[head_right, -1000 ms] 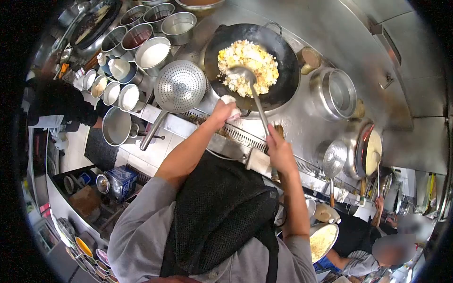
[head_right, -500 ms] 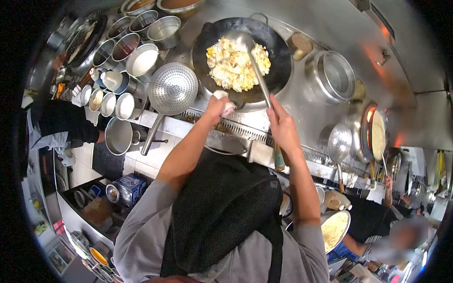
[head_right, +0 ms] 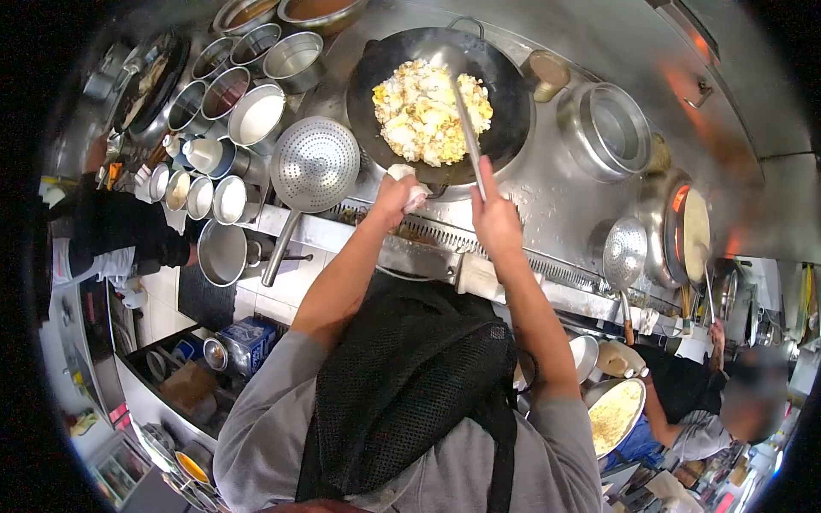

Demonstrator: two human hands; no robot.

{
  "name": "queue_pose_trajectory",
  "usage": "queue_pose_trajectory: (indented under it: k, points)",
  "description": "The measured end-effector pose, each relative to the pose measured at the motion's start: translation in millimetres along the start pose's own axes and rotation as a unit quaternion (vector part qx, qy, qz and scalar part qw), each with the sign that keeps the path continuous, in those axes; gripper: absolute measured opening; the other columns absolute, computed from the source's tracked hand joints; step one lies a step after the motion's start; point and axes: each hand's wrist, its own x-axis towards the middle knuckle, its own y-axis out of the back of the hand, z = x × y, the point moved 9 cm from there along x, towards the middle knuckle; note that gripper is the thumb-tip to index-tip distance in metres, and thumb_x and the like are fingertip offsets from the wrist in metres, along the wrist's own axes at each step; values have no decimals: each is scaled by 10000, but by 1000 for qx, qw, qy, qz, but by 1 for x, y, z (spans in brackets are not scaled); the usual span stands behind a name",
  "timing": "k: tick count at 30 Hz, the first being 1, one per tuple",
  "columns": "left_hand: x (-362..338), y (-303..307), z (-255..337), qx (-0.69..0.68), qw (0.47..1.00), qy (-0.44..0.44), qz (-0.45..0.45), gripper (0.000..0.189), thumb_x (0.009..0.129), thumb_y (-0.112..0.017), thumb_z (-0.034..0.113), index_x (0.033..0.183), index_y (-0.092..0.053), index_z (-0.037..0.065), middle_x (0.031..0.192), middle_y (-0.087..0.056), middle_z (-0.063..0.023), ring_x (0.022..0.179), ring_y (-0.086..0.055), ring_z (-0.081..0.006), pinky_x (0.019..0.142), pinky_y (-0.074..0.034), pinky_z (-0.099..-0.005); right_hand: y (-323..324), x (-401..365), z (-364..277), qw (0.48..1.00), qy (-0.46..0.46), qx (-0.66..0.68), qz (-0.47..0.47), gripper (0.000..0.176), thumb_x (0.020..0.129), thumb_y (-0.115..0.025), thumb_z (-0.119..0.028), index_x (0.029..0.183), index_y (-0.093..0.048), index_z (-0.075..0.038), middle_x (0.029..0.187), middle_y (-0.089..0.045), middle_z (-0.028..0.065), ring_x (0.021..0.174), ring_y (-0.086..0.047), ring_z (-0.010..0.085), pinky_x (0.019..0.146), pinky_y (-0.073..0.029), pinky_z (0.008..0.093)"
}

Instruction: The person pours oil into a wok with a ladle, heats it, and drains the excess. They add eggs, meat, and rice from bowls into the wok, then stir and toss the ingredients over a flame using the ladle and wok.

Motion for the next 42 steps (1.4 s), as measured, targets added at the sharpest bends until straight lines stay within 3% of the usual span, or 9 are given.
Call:
queue_pose_trajectory:
  k: [6, 7, 19, 24, 28, 29, 34, 38, 42]
  points:
    - [4, 5, -5, 4, 1000, 29, 2, 218, 818, -544, 7, 1015, -555, -85, 887, -626, -140, 683, -648, -225, 510, -551, -328, -5, -8, 14, 977, 206, 24, -48, 513, 956, -539, -199, 1451, -402, -206, 819, -648, 294, 805, -637, 476, 776, -499, 516]
    - [3, 5, -4, 5, 1000, 26, 0, 218, 818, -544, 7, 1015, -555, -85, 887, -626, -140, 683, -648, -225, 510, -551, -328, 12, -13, 2, 993, 40, 18, -113, 494, 956, -540, -196, 1437, -427, -209, 860, -662, 274, 828, -635, 472, 769, -499, 517]
    - [15, 9, -27, -63, 986, 145, -56, 213, 853, -615, 45, 1046, -547, -16, 885, -626, -156, 694, -648, -272, 587, -597, -436, 22, -26, 29, 974, 221, -7, -43, 541, 952, -538, -257, 1462, -371, -189, 889, -661, 282, 866, -638, 460, 766, -500, 525]
    - [4, -3, -18, -32, 991, 114, -59, 249, 887, -576, 59, 1128, -532, 15, 956, -630, -130, 808, -660, -264, 594, -600, -415, 40, -52, 96, 993, -82, -83, -19, 493, 971, -492, -274, 1446, -408, -166, 1017, -666, 253, 963, -628, 447, 840, -496, 469]
    - [-49, -20, -6, -112, 992, 62, -20, 182, 937, -505, 77, 1100, -504, -4, 930, -621, -142, 721, -652, -245, 577, -581, -377, 31, -95, 97, 976, 190, -47, 92, 491, 996, -462, -316, 1452, -400, -144, 807, -661, 235, 648, -647, 386, 634, -499, 462]
    - [-46, -18, -14, -99, 991, 78, -49, 135, 959, -480, 102, 1050, -516, 9, 895, -611, -123, 693, -638, -228, 544, -556, -368, 36, -112, 67, 995, -57, 35, -69, 487, 1003, -470, -306, 1452, -403, -127, 723, -611, 179, 539, -594, 242, 568, -501, 393]
    - [-160, -13, 15, -84, 992, 91, -17, 193, 906, -502, 37, 1090, -548, -3, 982, -622, -131, 785, -657, -205, 543, -554, -309, 108, -165, 35, 951, -105, 88, -276, 472, 994, -536, -264, 1451, -432, -203, 654, -552, 58, 512, -503, 118, 501, -468, 307]
    - [-157, -25, 35, -97, 992, 73, 17, 143, 929, -498, 105, 992, -538, -17, 803, -630, -157, 625, -628, -214, 510, -528, -350, 119, -156, 13, 939, -11, -63, -338, 479, 998, -504, -318, 1453, -423, -191, 999, -710, 142, 758, -644, 263, 841, -496, 386]
    - [-127, -14, -7, -47, 998, 37, 15, 125, 912, -513, 95, 984, -532, -5, 827, -627, -127, 665, -631, -204, 534, -538, -354, 50, -90, 36, 970, 105, -140, -169, 498, 963, -547, -269, 1440, -420, -211, 845, -634, 275, 751, -619, 457, 681, -493, 489]
